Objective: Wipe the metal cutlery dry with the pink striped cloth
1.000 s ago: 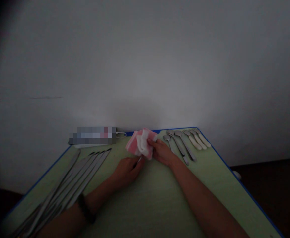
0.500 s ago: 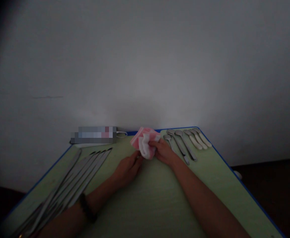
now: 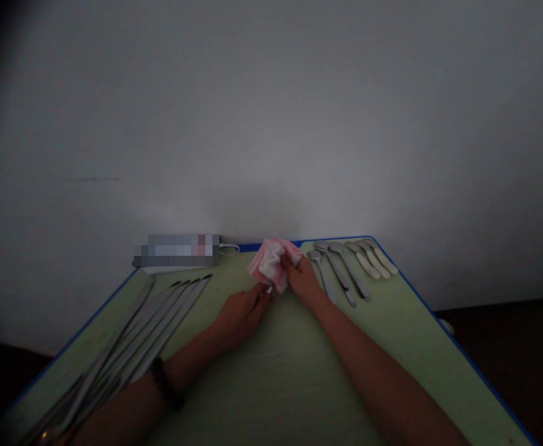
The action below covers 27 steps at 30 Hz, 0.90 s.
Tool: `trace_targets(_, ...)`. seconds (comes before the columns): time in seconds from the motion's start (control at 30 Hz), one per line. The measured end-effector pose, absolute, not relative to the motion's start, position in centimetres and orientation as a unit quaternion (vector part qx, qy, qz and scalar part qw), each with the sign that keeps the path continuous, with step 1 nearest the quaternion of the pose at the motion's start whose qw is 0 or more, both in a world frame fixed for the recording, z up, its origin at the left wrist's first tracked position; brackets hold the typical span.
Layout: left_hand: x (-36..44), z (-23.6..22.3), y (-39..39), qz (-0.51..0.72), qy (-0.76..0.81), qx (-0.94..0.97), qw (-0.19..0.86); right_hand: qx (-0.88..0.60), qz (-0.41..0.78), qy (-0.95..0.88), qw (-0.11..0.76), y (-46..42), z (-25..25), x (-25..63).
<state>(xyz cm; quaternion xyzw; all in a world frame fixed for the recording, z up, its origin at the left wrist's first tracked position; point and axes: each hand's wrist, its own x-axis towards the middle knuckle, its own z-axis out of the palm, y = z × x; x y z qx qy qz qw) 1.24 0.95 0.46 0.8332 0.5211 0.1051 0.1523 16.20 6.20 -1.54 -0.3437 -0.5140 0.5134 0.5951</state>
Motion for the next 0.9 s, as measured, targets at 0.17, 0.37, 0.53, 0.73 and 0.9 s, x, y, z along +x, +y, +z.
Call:
trace_targets(0.17,1.2,0.5,0.8,0.102,0.512,0.84,0.146,-0.454,0.41,-0.545,0.574,5.7,-1.3,16.6)
trace_targets(0.37,1.3,0.4,0.8,0.107,0.516,0.837,0.147,-0.433,0.431,-0.541,0.578,5.8,-1.9,16.1)
trace_targets(0.53,1.3,0.1,1.0,0.109,0.535,0.825,0.143,-0.369,0.494,-0.493,0.614,5.0,-1.7,14.2)
trace_targets(0.73,1.4,0.2,1.0,0.126,0.529,0.825,0.154,-0.371,0.543,-0.385,0.648,5.5,-2.4,14.1)
trace_targets(0.9,1.4,0.5,0.5,0.184,0.495,0.82,0.222,-0.357,0.589,-0.27,0.672,5.8,-2.2,14.4)
